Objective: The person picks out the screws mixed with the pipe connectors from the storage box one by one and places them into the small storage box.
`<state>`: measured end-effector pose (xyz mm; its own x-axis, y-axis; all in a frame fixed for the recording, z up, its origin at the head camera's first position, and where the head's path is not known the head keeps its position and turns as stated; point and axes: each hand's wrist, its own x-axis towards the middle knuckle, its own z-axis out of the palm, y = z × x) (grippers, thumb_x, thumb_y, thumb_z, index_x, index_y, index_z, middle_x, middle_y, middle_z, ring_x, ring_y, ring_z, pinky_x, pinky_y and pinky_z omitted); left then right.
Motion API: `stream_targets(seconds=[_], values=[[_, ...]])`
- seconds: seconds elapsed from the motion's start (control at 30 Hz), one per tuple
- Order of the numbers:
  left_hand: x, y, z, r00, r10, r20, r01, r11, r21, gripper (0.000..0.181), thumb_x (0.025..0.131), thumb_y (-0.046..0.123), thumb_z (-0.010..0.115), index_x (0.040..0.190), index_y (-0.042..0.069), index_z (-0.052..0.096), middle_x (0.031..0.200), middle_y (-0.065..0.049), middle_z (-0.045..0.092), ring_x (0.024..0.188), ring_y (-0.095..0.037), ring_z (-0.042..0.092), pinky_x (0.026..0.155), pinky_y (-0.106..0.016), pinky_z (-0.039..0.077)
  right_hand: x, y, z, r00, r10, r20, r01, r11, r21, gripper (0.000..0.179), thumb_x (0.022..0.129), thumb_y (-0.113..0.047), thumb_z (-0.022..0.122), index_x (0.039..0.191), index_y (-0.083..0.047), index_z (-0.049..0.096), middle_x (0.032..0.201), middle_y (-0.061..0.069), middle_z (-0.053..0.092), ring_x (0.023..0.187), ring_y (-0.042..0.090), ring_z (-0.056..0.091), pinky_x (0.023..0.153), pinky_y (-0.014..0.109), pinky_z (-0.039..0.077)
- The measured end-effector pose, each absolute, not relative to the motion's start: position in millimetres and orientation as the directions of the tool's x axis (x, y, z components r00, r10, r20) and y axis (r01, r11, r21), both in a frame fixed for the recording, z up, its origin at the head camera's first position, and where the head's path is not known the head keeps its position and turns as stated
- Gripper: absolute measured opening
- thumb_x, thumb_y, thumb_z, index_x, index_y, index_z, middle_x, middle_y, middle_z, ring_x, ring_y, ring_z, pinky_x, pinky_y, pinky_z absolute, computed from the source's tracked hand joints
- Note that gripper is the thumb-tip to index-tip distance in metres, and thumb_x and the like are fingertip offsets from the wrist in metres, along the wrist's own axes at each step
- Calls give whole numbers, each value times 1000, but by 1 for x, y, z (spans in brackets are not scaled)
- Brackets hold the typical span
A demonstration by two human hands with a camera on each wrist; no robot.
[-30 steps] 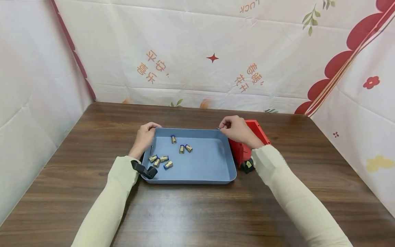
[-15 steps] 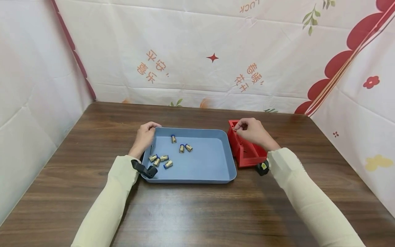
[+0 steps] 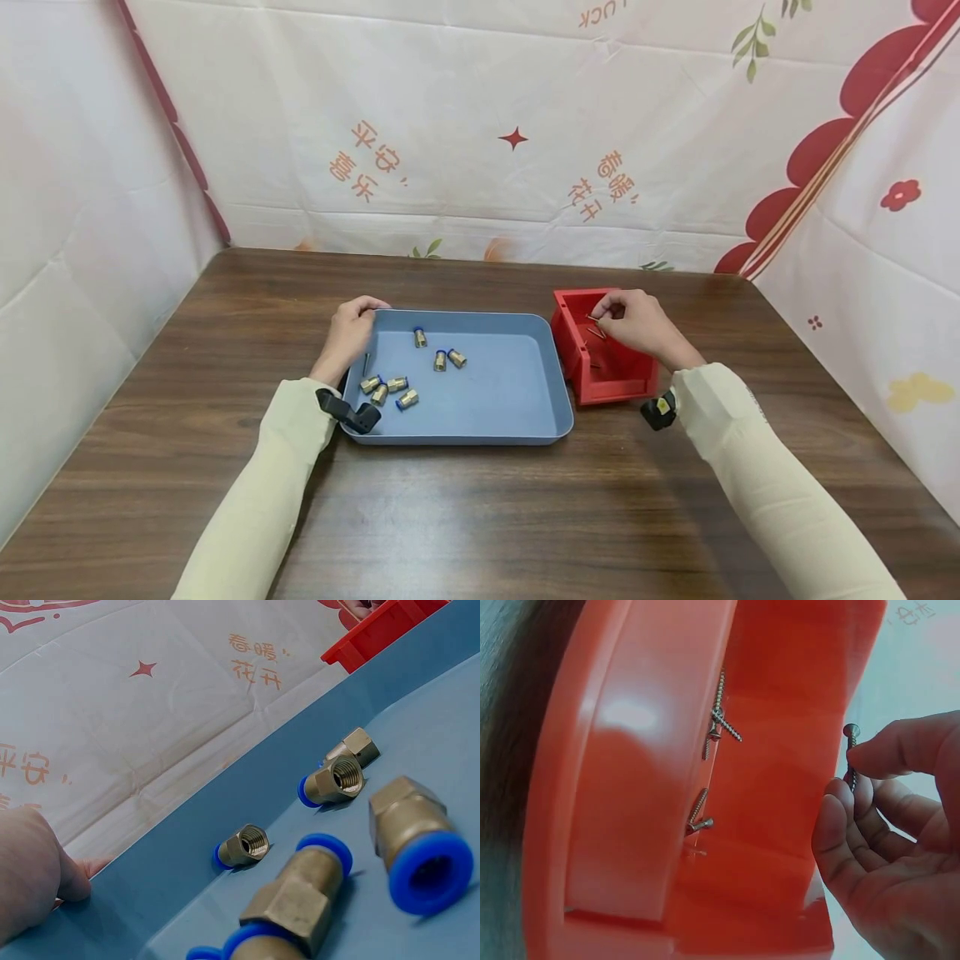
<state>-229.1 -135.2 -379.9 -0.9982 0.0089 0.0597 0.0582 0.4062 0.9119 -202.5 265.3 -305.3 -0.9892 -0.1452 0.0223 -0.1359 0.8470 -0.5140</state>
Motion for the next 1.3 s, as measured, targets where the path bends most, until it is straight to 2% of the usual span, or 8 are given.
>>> stream_targets(seconds=[0.53,0.87,1.3], values=[[-228,-136,-380,-998,3,63,59,405,912,34,101,10,33,115,-1,62,120,-19,60,106,-31,53,86,-38,40,-205,263,-306,-989,-147,-1,-125,847,-517,19,87,-6,54,101,2,64,89,14,61,81,23,51,70,28,45],[-228,-137,-380,-998,5,67,63,411,909,35,100,9,32,116,-1,62,120,-20,60,107,-31,54,86,-38,40,-206,264,-308,-986,-168,-9,-142,856,-497,23,86,-8,57,107,2,61,98,17,61,87,26,53,76,31,47],[-229,-135,-379,-997,8,83,79,417,905,35,100,8,32,115,-1,62,121,-21,60,110,-32,54,87,-40,41,-210,249,-297,-979,-205,19,-185,832,-522,21,87,-8,56,106,-1,62,98,15,61,85,24,53,70,27,47]])
